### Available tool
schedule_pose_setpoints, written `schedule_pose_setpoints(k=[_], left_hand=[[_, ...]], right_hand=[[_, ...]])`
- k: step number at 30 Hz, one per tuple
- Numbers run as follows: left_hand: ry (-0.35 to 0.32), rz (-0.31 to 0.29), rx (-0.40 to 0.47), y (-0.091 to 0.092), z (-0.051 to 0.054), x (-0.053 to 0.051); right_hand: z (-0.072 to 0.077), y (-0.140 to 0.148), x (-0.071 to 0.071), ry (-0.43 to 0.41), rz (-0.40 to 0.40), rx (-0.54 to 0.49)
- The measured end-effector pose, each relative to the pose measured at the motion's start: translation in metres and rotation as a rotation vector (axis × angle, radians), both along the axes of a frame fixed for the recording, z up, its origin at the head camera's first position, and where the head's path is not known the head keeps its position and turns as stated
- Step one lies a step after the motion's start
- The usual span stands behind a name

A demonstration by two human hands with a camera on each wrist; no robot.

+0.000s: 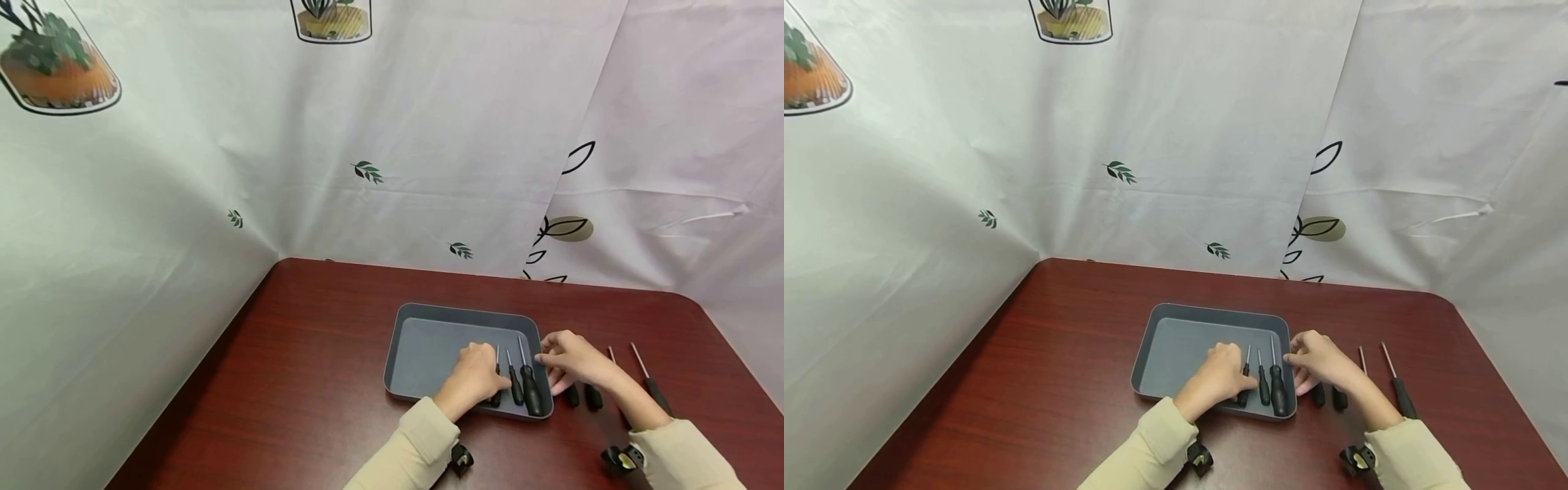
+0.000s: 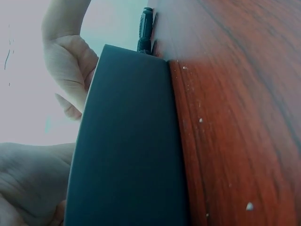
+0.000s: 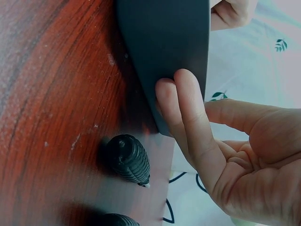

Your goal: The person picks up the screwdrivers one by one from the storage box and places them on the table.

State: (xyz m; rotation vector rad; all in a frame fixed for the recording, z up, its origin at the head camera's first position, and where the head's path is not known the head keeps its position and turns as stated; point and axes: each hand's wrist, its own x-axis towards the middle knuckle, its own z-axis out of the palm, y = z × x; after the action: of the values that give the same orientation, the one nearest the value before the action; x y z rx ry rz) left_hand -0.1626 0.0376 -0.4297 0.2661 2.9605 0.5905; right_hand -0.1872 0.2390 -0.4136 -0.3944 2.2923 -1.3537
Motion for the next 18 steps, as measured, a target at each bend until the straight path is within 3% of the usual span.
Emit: schedule_pose_setpoints(k=[7, 11, 18], left_hand=[[-0.017, 0.038, 0.037, -0.004, 0.003, 0.001], [-0.049, 0.055, 0.101, -0.006, 0.006, 0.000], [-0.067, -0.027, 0.214, -0.016, 0.005, -0.002]], right_hand=[[0.001, 0.001, 0.000, -0.014, -0.008, -0.004], [0.001, 0.001, 0.000, -0.012, -0.001, -0.008], [0.001, 0.001, 0.000, -0.015, -0.005, 0.001]])
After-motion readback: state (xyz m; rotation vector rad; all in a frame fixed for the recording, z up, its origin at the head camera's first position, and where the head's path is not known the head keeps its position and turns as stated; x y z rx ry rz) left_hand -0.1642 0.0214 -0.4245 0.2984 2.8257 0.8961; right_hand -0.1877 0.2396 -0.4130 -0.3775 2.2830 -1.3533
